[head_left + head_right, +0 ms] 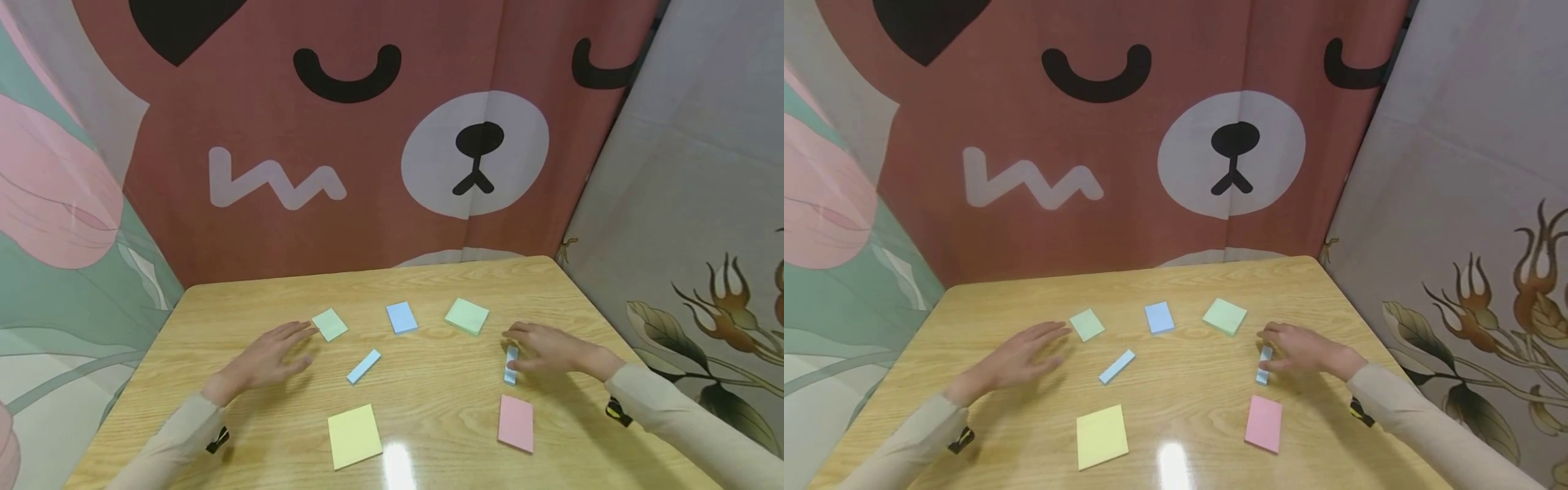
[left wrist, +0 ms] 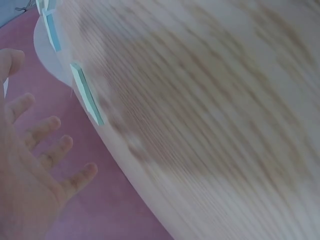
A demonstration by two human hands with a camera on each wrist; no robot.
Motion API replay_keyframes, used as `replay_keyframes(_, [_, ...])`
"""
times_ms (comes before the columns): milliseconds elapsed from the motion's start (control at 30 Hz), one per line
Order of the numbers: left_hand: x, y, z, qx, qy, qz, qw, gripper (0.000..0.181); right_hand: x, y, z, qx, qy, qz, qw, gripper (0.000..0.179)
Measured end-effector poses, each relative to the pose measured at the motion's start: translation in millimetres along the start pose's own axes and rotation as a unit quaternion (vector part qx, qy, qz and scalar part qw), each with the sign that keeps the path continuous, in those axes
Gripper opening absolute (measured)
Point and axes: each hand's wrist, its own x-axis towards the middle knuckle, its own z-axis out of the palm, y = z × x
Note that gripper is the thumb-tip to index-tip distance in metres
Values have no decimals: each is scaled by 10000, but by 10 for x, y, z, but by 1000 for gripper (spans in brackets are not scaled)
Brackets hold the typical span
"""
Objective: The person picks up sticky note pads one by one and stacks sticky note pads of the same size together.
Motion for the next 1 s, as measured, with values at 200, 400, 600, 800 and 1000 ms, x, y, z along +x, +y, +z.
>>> replay_keyframes(200, [52,21,20,59,-17,42,10000,58,-5,-2,21,-71,-32,-41,10000,57])
replay_keyframes(400, [120,44,41,43,-96,61,9999,57,-7,-14,26,-95,-104,-66,9999,60])
replay_keyframes(600, [145,92,47,34,-186,61,9998,57,-23,-29,35,-73,-129,-130,9998,62])
replay_keyframes(800, [159,137,70,-59,-175,82,9998,55,-36,-40,33,87,-196,-136,9997,63])
replay_keyframes(1000, [184,167,104,-74,-179,192,9996,56,-38,-48,70,67,-226,-127,9996,63])
